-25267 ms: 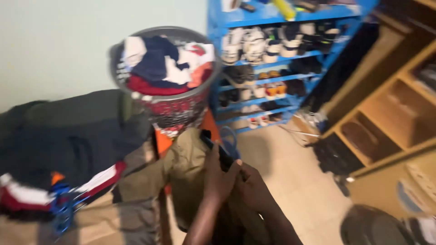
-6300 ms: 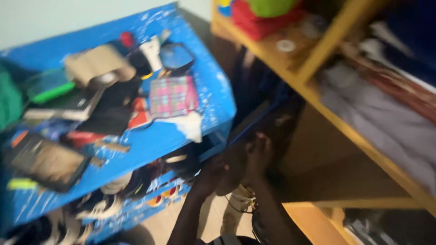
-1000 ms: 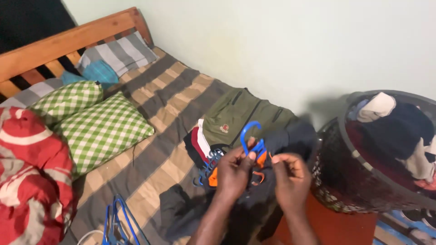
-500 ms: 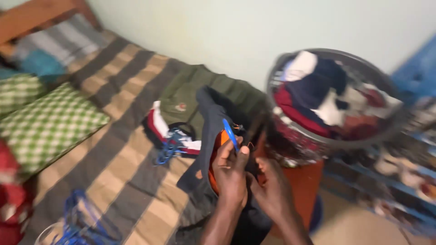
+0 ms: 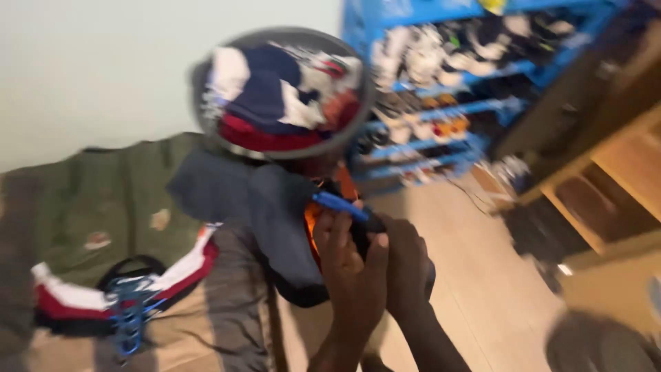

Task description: The recorder hangs various clothes on hangers and folds others, placing them into a wooden wardrobe.

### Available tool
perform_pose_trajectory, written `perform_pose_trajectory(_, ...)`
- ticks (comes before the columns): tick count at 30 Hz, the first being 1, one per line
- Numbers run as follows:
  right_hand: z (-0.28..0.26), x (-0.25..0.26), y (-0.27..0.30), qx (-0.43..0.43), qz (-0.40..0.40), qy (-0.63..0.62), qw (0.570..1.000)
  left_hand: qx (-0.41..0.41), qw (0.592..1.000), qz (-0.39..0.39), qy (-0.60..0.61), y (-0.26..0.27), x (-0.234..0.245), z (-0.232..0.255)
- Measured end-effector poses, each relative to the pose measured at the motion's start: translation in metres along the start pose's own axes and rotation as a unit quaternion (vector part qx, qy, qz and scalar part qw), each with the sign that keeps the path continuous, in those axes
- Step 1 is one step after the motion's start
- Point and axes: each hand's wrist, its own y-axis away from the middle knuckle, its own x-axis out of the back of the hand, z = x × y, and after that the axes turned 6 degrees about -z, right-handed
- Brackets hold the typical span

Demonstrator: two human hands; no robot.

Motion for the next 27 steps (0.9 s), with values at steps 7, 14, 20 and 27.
perform_pose_trajectory(7, 0.053, 0.075, 0.052, -0.004, 0.197, 0.056, 0.979, 0.063, 0.973, -0.154, 0.157, 0.037, -0.067, 0.002)
perform_pose_trajectory(14, 0.106, 0.139, 0.085, -0.053, 0.290, 0.138, 0.946, 0.140, 0.931, -0.261, 0.211, 0.063, -0.144, -0.005)
perform_pose_trajectory(20, 0.174, 0.206, 0.107, -0.117, 0.321, 0.120, 0.932, -0.003, 0.932, -0.363, -0.007, 0.088, -0.235, -0.023)
perform_pose_trajectory(27, 0.229, 0.275, 0.124, -0.134, 0.374, 0.133, 0.908, 0.044, 0.911, -0.411, -0.004, 0.112, -0.330, -0.015)
